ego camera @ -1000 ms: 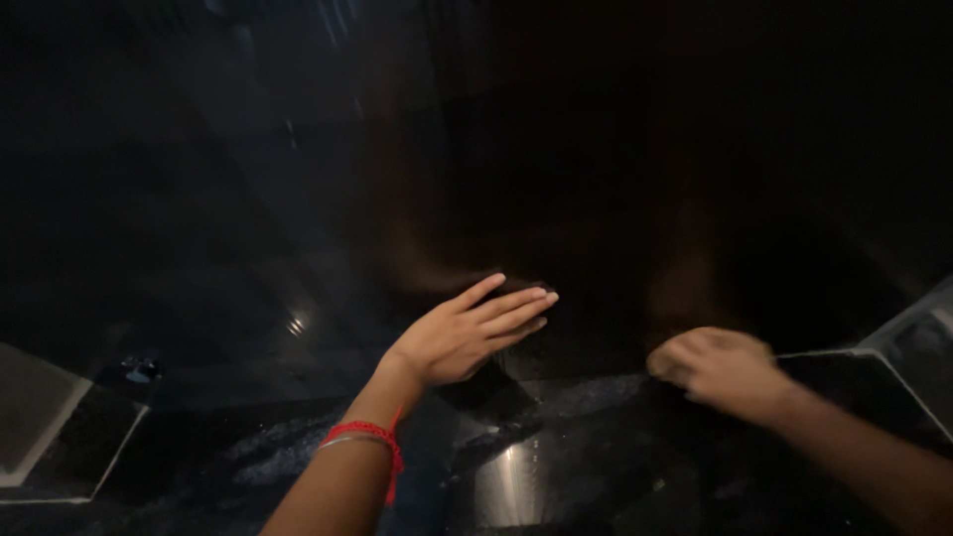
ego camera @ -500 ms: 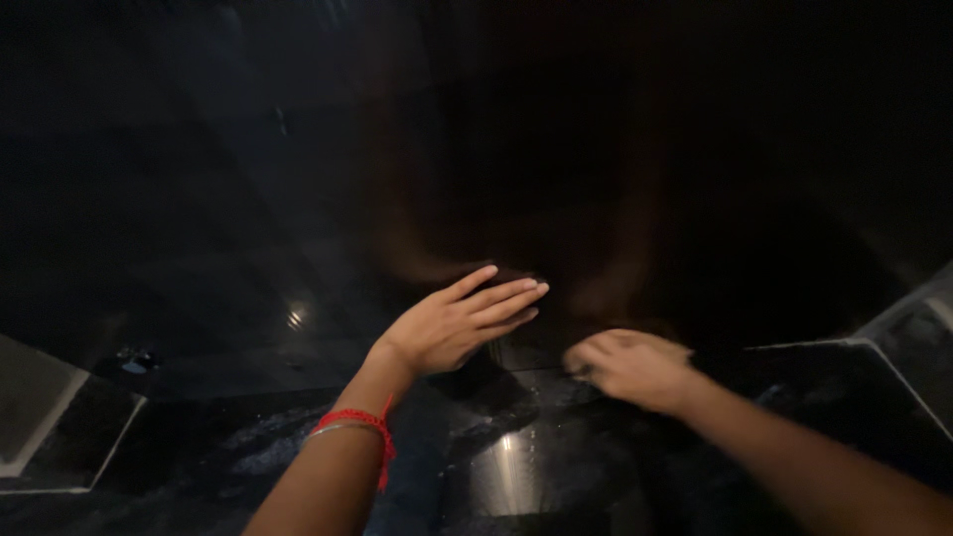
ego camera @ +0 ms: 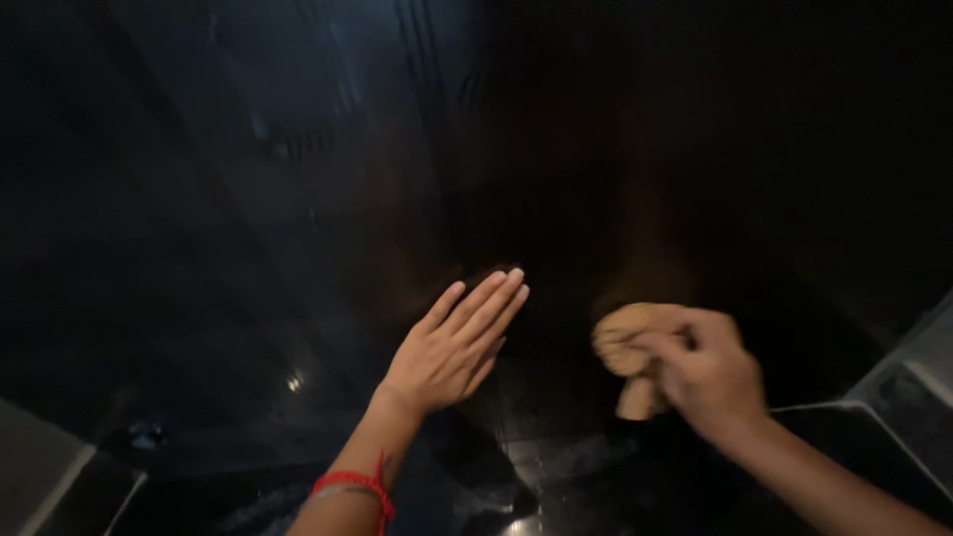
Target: The person wipes a dark-colored door with a cloth using their right hand while their left hand rests on the surface. They move the cloth in circular and vertical motions across the door's surface, covering multiple areas.
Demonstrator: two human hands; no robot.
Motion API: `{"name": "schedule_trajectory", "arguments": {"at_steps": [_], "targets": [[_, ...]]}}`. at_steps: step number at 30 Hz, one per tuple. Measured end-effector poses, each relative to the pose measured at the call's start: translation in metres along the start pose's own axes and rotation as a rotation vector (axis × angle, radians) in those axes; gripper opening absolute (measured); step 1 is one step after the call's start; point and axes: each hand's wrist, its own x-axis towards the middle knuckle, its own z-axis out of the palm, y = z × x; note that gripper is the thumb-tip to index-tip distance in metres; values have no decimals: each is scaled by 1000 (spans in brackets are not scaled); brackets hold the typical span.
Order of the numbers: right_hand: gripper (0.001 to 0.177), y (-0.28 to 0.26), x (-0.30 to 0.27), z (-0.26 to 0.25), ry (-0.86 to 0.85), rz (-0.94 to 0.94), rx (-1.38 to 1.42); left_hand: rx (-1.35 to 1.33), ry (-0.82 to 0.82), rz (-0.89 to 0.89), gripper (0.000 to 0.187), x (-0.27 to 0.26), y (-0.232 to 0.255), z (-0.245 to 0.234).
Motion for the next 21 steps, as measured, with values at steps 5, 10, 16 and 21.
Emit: {"name": "schedule_trajectory", "arguments": {"at_steps": [5, 10, 16, 21], "targets": [[36, 58, -23, 8, 243, 566, 217, 13, 118, -72, 65, 26, 3, -11], [50, 23, -6, 36, 295, 468, 288, 12, 142, -16, 65, 55, 9, -18], [49, -9, 44, -16, 277, 346, 390, 38, 203, -18, 62, 78, 19, -21], [53, 67, 45, -22, 477, 595, 297, 32, 176, -7, 64, 89, 33, -13]]}}
